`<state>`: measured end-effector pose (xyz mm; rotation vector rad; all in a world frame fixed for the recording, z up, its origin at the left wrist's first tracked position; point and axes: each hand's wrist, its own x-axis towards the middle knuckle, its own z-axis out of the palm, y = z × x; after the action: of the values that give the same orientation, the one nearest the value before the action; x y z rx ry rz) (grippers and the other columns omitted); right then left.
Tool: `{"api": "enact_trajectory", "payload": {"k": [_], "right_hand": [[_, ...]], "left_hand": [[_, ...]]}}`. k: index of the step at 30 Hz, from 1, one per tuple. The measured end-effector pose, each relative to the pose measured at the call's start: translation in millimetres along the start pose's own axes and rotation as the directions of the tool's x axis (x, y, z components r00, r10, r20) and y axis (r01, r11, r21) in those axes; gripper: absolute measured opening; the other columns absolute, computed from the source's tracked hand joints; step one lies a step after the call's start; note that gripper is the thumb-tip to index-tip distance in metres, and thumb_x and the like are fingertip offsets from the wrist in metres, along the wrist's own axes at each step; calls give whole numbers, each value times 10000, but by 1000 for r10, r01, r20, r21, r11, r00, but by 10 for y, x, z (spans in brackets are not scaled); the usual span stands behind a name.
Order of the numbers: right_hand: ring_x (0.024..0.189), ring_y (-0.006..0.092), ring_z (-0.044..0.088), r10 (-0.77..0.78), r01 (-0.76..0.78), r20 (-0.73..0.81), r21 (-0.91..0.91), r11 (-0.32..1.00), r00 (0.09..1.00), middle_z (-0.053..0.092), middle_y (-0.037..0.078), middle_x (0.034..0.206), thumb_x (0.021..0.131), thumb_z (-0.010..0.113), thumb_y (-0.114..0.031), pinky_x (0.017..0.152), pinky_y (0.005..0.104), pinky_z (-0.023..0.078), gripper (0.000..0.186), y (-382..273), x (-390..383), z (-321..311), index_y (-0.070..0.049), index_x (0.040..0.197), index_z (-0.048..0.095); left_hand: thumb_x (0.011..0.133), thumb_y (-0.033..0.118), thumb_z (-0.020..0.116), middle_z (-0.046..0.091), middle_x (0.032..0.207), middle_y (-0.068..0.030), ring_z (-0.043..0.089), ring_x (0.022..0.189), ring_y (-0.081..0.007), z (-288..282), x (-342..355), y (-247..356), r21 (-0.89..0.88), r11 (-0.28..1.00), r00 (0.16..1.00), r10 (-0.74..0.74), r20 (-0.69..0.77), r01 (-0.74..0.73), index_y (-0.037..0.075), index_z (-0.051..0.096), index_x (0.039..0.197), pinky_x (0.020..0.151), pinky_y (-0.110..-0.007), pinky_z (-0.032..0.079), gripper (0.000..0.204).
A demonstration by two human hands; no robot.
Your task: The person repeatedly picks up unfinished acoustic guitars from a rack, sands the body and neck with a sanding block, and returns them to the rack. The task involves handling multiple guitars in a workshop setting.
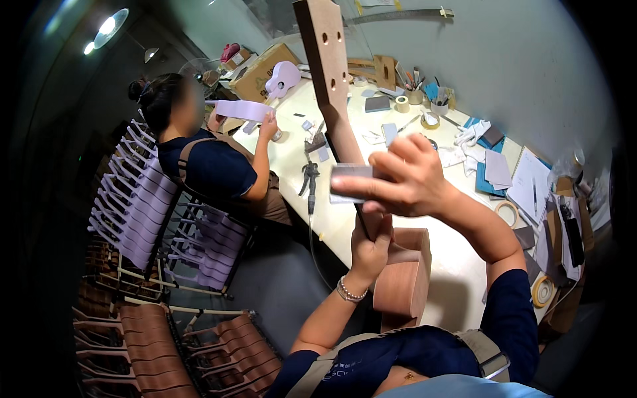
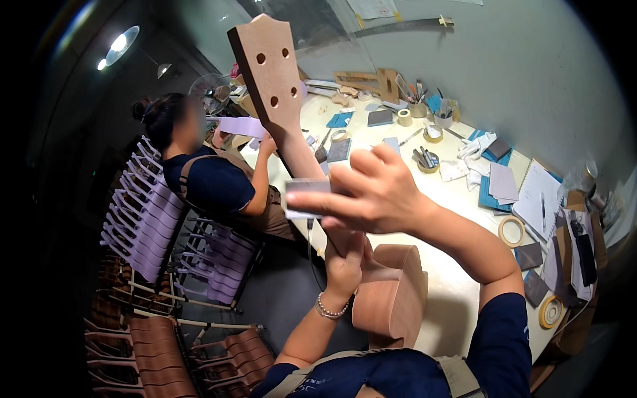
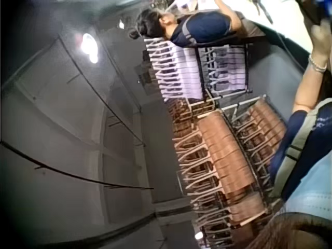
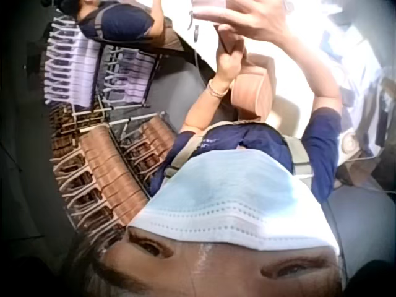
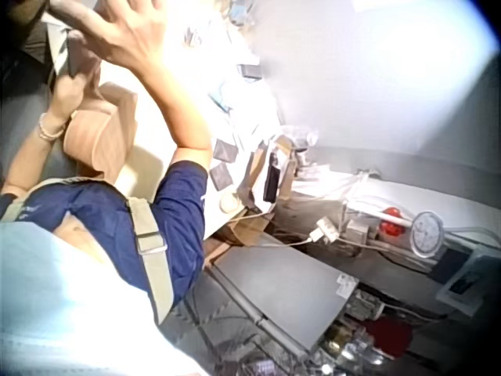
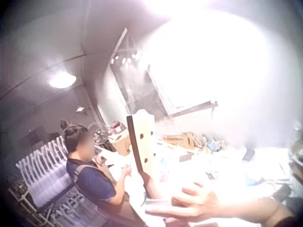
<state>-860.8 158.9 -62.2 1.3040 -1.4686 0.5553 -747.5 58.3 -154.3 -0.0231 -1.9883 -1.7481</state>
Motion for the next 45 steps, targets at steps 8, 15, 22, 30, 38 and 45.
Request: {"api": "enact_trajectory", "payload": {"k": [8, 15, 22, 30, 38, 45], "right_hand": [[576, 150, 367, 114, -135, 120, 192, 972, 986, 335, -14, 632, 828, 487, -444, 549, 276, 277, 369, -112, -118, 2, -384, 1188, 542], [614, 167, 353, 183, -183, -17, 10, 983, 983, 321, -7, 655, 835, 470, -430, 576, 290, 275, 362, -17, 180, -35, -329, 1167, 574], [653, 160, 391, 195, -202, -95, -80, 976, 976, 361, -20, 678, 755, 569, -409, 592, 294, 269, 352, 9, 377, -143, -320, 1094, 600], [599, 187, 330, 166, -163, -107, 43, 986, 980, 316, 3, 654, 898, 362, -465, 587, 308, 292, 405, 47, 217, -187, -239, 1062, 655], [580, 177, 313, 113, -93, -115, 165, 982, 987, 308, -10, 626, 907, 306, -503, 586, 299, 268, 453, 12, 37, -127, -262, 1074, 651], [575, 179, 330, 164, -149, -56, 212, 966, 985, 312, 0, 617, 907, 308, -509, 572, 304, 265, 443, -215, -138, -99, -276, 1064, 651]], "left_hand": [[882, 157, 549, 528, 640, -50, 518, 551, -119, 25, 38, 17, -7, 1000, 998, 25, -49, -26, -22, 456, 975, 499, -252, 414, 222], [864, 149, 569, 554, 678, -67, 518, 540, -126, 78, 32, 5, 38, 999, 999, 38, -21, -37, -51, 450, 1046, 503, -267, 421, 295], [864, 213, 566, 558, 718, -126, 527, 593, -183, 131, -37, 42, 111, 992, 998, -63, -26, 65, -70, 432, 1089, 558, -301, 423, 386], [892, 84, 495, 499, 636, -30, 486, 554, -105, 207, -93, 24, 88, 995, 998, 56, 0, -56, -12, 444, 960, 511, -229, 398, 129], [885, 56, 488, 490, 635, -25, 492, 562, -107, 186, -136, 25, 39, 999, 999, 17, -37, -15, 6, 464, 941, 520, -233, 404, 79], [854, 154, 581, 556, 741, -95, 540, 619, -178, 87, -148, -41, 67, 997, 997, 53, -55, -49, -19, 478, 993, 583, -304, 441, 245]]}}
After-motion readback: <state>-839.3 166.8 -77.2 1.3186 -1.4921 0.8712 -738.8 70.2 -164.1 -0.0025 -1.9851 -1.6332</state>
